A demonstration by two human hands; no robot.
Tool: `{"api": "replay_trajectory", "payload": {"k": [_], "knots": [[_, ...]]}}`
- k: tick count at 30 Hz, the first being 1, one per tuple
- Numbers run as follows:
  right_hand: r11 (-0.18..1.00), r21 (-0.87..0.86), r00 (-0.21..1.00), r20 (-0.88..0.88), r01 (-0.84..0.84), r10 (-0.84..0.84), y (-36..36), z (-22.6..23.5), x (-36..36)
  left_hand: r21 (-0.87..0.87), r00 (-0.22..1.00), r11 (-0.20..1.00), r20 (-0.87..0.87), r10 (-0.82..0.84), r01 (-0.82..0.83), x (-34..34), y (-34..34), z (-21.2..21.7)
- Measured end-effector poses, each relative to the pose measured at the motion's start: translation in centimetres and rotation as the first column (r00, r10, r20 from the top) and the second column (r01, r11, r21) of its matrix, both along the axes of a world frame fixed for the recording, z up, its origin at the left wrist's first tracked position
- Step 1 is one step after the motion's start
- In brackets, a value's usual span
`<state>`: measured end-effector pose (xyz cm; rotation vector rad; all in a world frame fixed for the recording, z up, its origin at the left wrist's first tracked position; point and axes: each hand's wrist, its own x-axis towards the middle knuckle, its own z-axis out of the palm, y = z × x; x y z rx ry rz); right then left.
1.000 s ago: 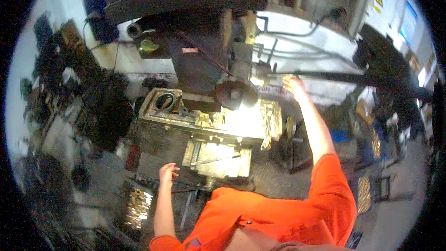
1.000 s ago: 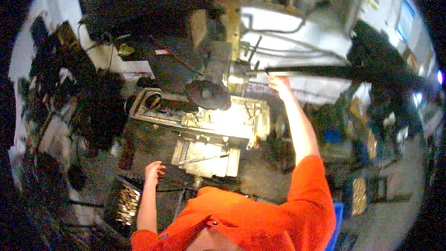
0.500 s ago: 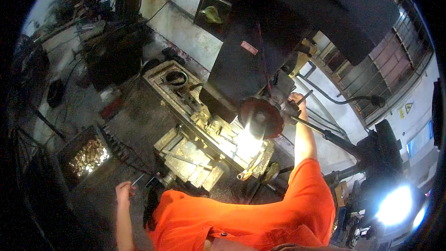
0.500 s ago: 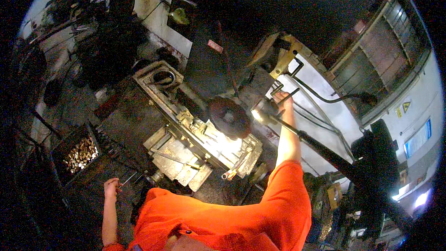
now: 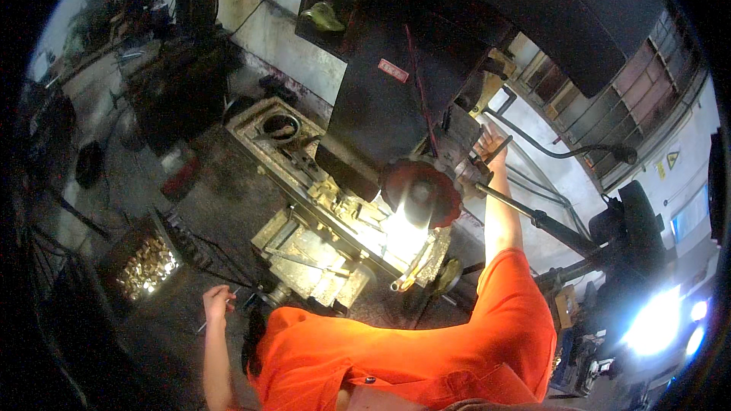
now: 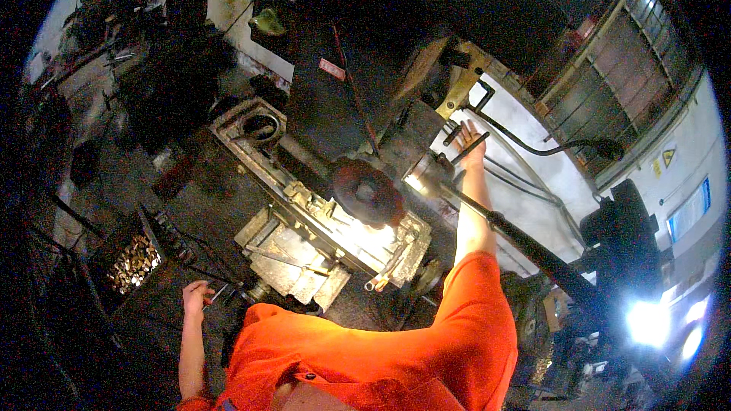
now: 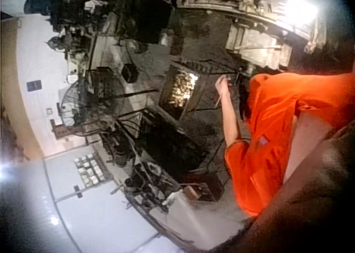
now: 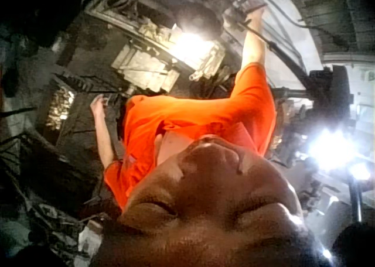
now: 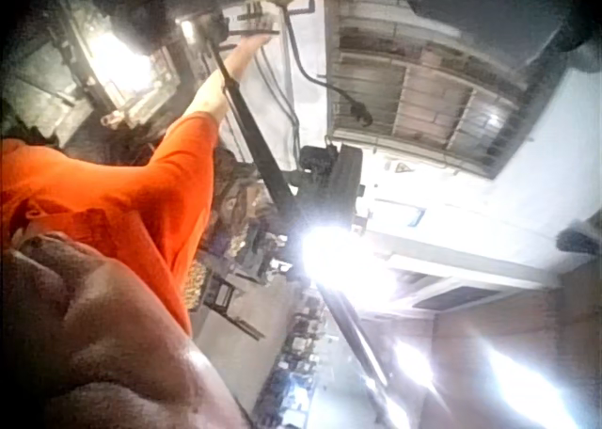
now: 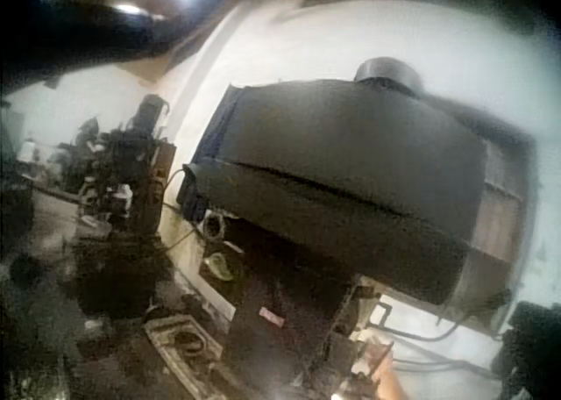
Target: The person operates a milling machine, using a long metal rod to clear metal shavings from the work area. They then pick up a small brass component and measure it with a dial caliper, adjusting the tool to read the dimensions.
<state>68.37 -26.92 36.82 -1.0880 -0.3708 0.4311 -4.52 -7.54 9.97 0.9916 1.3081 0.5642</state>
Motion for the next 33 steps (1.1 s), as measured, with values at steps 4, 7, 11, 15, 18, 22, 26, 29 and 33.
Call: {"api": "replay_trajectory", "payload": {"k": [4,7,11,15,18,22,26,29,33], "knots": [[0.969,-0.028,0.967,-0.079,-0.247,0.244,-0.5,-1.0,-1.5,-0.001,0.999,0.999,0.012,0.05,-0.05,-0.7,0.0,0.1],[0.976,-0.024,0.969,-0.121,-0.218,0.214,-0.5,0.1,-3.3,-0.006,0.999,0.999,-0.008,0.035,-0.036,-2.3,-0.1,-0.4],[0.963,0.11,0.96,-0.115,-0.245,0.257,-1.5,0.5,-4.2,-0.061,0.997,0.995,-0.039,0.07,-0.073,-3.3,-0.9,0.5],[0.899,0.363,0.939,-0.142,-0.245,0.314,-2.0,-1.2,-2.9,-0.076,0.997,0.995,-0.053,0.055,-0.059,-3.4,-0.4,0.1],[0.863,0.347,0.909,-0.064,-0.366,0.411,-2.3,-1.9,-2.0,-0.061,0.995,0.994,-0.05,0.091,-0.094,-2.9,0.4,0.2],[0.979,0.16,0.992,0.022,0.122,-0.127,-4.6,5.2,0.2,-0.099,0.994,0.99,-0.024,0.103,-0.105,-1.1,0.3,1.2],[0.993,-0.007,0.963,0.246,-0.114,0.112,-5.2,10.8,3.1,-0.114,0.997,0.993,0.065,0.045,-0.038,-0.2,-0.5,-3.2],[0.941,-0.259,0.932,0.23,-0.219,0.28,-4.0,12.1,2.8,-0.122,0.998,0.992,0.05,0.047,-0.04,-0.1,-1.1,-2.1],[0.905,-0.153,0.874,0.235,-0.398,0.425,-2.7,15.0,-0.5,-0.087,0.985,0.984,0.067,0.16,-0.154,-2.4,-1.3,-3.4]]}}
